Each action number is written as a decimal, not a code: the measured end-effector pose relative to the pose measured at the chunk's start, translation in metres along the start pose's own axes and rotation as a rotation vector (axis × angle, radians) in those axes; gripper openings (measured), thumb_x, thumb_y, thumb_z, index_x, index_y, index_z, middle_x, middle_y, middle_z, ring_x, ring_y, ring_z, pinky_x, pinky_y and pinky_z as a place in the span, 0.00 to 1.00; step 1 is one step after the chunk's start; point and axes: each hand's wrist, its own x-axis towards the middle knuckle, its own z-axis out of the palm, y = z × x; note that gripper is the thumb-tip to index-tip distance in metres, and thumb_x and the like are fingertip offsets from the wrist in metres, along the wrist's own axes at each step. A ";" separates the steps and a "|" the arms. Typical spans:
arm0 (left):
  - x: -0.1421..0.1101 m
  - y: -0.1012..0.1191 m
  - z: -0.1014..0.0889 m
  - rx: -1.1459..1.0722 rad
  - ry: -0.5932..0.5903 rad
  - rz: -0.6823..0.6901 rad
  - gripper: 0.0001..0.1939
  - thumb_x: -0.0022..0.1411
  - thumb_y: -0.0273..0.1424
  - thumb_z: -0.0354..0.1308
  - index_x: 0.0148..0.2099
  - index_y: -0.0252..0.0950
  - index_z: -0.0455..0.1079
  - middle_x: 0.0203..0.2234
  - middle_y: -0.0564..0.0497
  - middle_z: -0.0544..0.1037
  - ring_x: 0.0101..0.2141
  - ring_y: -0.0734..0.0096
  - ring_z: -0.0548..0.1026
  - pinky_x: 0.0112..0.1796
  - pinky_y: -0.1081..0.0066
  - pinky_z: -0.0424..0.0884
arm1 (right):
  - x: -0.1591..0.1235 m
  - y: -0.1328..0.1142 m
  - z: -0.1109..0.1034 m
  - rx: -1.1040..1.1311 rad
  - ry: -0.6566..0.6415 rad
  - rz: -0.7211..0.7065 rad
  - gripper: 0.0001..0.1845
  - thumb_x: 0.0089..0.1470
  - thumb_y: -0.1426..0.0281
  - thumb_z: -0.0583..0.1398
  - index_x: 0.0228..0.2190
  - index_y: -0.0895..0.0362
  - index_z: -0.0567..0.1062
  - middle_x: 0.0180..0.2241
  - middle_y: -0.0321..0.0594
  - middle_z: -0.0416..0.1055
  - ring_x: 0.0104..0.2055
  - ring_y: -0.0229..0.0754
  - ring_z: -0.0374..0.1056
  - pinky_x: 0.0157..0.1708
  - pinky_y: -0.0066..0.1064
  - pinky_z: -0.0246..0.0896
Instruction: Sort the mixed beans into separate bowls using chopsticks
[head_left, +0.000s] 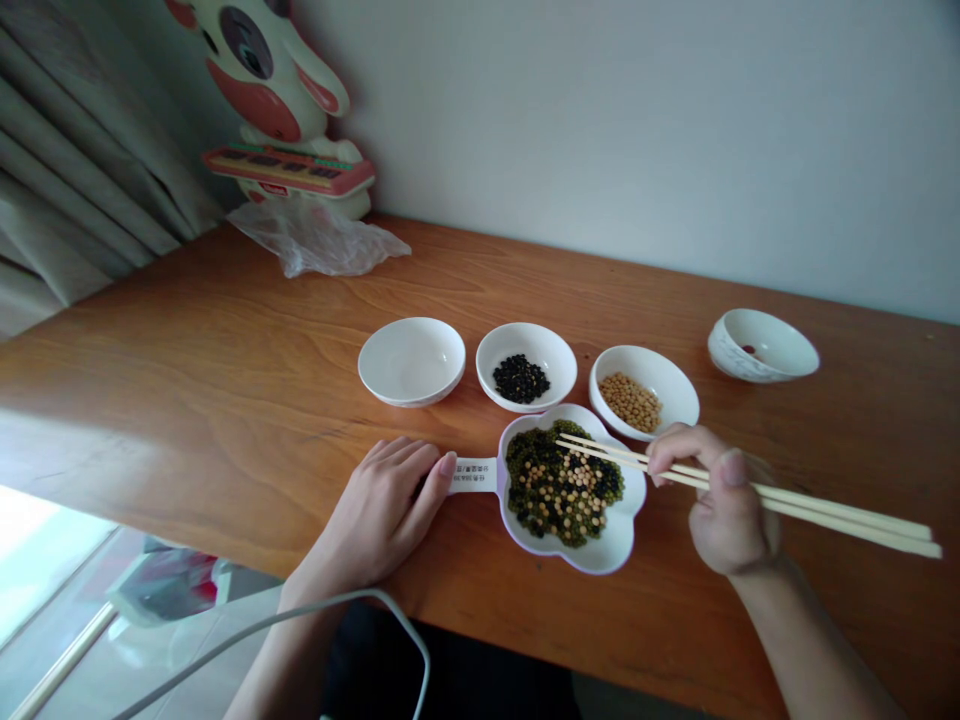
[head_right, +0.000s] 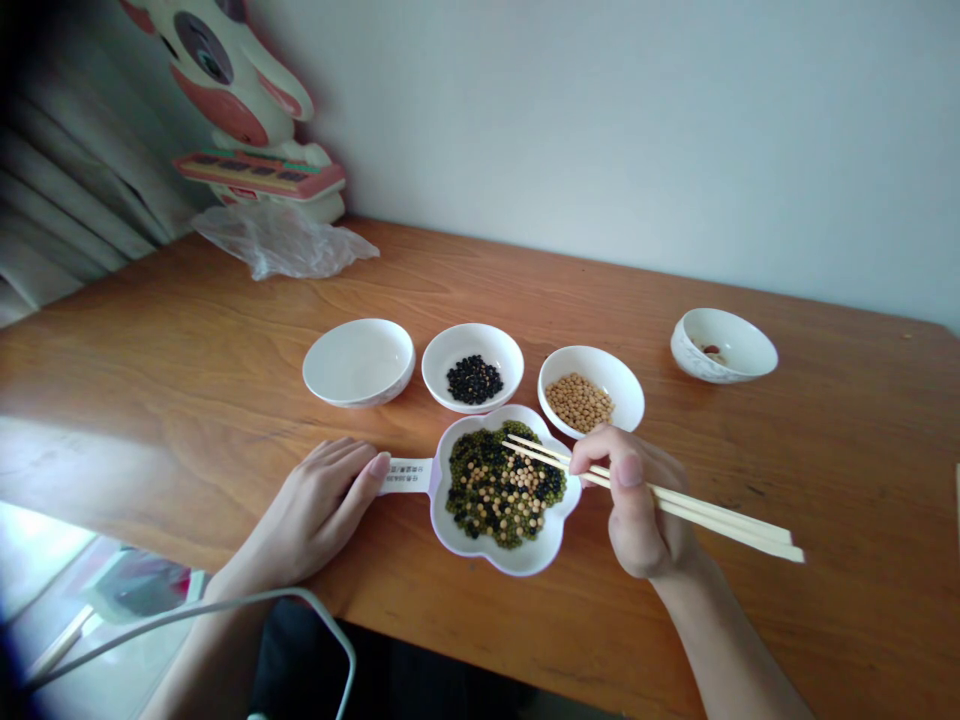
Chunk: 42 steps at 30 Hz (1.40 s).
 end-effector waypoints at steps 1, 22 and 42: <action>0.000 0.000 0.000 -0.003 -0.004 -0.002 0.18 0.80 0.35 0.45 0.34 0.40 0.63 0.31 0.50 0.76 0.33 0.63 0.70 0.42 0.61 0.63 | 0.000 -0.001 0.000 -0.008 -0.001 -0.006 0.25 0.72 0.56 0.47 0.33 0.51 0.77 0.28 0.40 0.71 0.33 0.48 0.69 0.36 0.41 0.62; 0.000 0.000 0.000 -0.020 -0.015 -0.013 0.18 0.81 0.36 0.45 0.34 0.40 0.62 0.31 0.52 0.74 0.33 0.63 0.69 0.42 0.62 0.61 | 0.000 -0.003 0.005 -0.044 -0.025 -0.047 0.23 0.74 0.59 0.46 0.36 0.52 0.76 0.31 0.41 0.73 0.35 0.47 0.70 0.38 0.40 0.62; 0.001 0.001 0.001 -0.027 -0.013 -0.006 0.18 0.81 0.36 0.45 0.34 0.39 0.61 0.31 0.52 0.73 0.33 0.65 0.68 0.42 0.62 0.62 | 0.004 -0.009 0.010 -0.070 -0.036 -0.121 0.22 0.75 0.61 0.46 0.35 0.53 0.74 0.30 0.39 0.71 0.34 0.42 0.68 0.34 0.37 0.60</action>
